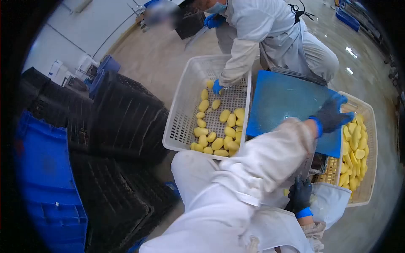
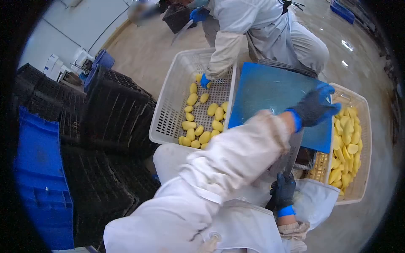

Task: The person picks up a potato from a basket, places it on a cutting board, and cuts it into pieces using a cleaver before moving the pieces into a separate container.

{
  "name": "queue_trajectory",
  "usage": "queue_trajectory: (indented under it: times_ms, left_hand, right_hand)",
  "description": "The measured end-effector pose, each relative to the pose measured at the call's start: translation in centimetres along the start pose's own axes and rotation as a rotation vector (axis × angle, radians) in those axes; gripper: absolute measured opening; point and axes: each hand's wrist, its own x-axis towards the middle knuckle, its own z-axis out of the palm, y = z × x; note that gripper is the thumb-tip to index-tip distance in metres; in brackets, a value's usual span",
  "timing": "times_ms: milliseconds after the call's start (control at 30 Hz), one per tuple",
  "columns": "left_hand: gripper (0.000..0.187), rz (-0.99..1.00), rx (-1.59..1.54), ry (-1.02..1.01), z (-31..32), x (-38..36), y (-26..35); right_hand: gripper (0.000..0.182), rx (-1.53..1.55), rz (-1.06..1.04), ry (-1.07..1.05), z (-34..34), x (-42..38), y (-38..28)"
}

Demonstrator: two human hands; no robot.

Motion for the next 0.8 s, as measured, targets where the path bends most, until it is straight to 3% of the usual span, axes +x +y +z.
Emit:
queue_trajectory:
  times_ms: [33, 67, 100, 133, 167, 200, 233, 267, 300, 333, 367, 400, 433, 500, 533, 567, 633, 733, 800]
  left_hand:
    - [0.056, 0.061, -0.066, 0.039, -2.8, -1.8, -1.2]
    - [0.045, -0.129, -0.24, -0.046, -7.1, -4.0, -0.2]
    - [0.036, -0.07, 0.018, 0.049, -11.2, -6.4, -0.9]
    - [0.028, -0.183, 0.049, 0.101, -14.6, -8.6, -3.8]
    - [0.026, -0.145, -0.048, 0.176, -19.1, -10.9, -5.3]
    - [0.022, -0.386, -0.249, 0.218, -23.6, -13.5, -8.6]
    - [0.021, -0.317, 0.381, 0.305, -28.0, -16.8, -11.5]
    - [0.023, -0.582, 0.324, 0.309, -31.7, -19.4, -11.1]
    - [0.028, -0.515, 0.671, 0.327, -35.6, -23.3, -14.3]
    - [0.031, -0.776, 0.641, 0.308, -38.2, -25.1, -13.5]
    - [0.03, -0.729, 0.669, 0.304, -39.8, -27.4, -13.8]
    - [0.029, -0.74, 0.868, 0.136, -40.9, -28.6, -14.3]
    - [0.029, -0.749, 0.857, 0.138, -41.6, -30.0, -15.7]
    - [0.033, -0.879, 1.001, -0.348, -42.1, -32.9, -20.6]
    - [0.033, -0.881, 0.988, -0.349, -41.6, -34.7, -24.1]
    - [0.038, -1.017, 0.89, -0.34, -40.9, -36.5, -28.1]
    - [0.059, -1.305, 0.717, -0.306, -38.4, -33.4, -26.8]
    - [0.067, -1.201, 0.807, -0.346, -34.6, -30.7, -29.2]
    - [0.069, -1.224, 0.655, -0.287, -32.7, -28.6, -31.1]
  right_hand:
    - [0.016, -0.006, 0.003, -0.003, 0.0, 0.2, 0.2]
    - [0.017, -0.004, -0.009, -0.019, -0.3, 0.4, 0.6]
    - [0.018, -0.002, -0.022, -0.035, -0.5, 0.6, 0.8]
    - [0.018, -0.013, -0.016, -0.036, -0.5, 0.6, 0.9]
    - [0.019, -0.018, -0.027, -0.048, -0.4, 0.6, 0.9]
    - [0.02, -0.02, -0.039, -0.056, -0.3, 0.6, 0.9]
    - [0.02, -0.027, -0.037, -0.05, -0.1, 0.6, 0.9]
    - [0.019, -0.034, -0.038, -0.057, 0.1, 0.7, 0.9]
    - [0.019, -0.042, -0.042, -0.066, 0.5, 0.8, 0.8]
    - [0.019, -0.052, -0.04, -0.063, 0.9, 0.8, 0.6]
    - [0.019, -0.062, -0.038, -0.064, 1.3, 0.7, 0.4]
    - [0.018, -0.072, -0.036, -0.067, 1.7, 0.8, 0.3]
    - [0.018, -0.084, -0.032, -0.063, 2.1, 0.9, 0.3]
    - [0.017, -0.086, -0.019, -0.055, 2.8, 1.2, 0.3]
    - [0.017, -0.096, -0.017, -0.048, 3.0, 1.3, 0.2]
    - [0.017, -0.107, 0.016, -0.014, 3.3, 1.4, 0.1]
    - [0.017, -0.124, 0.047, 0.025, 3.8, 1.9, 0.0]
    - [0.017, -0.15, 0.112, 0.138, 3.7, 2.7, 0.7]
    - [0.02, -0.172, 0.126, 0.107, 2.8, 3.3, 1.4]
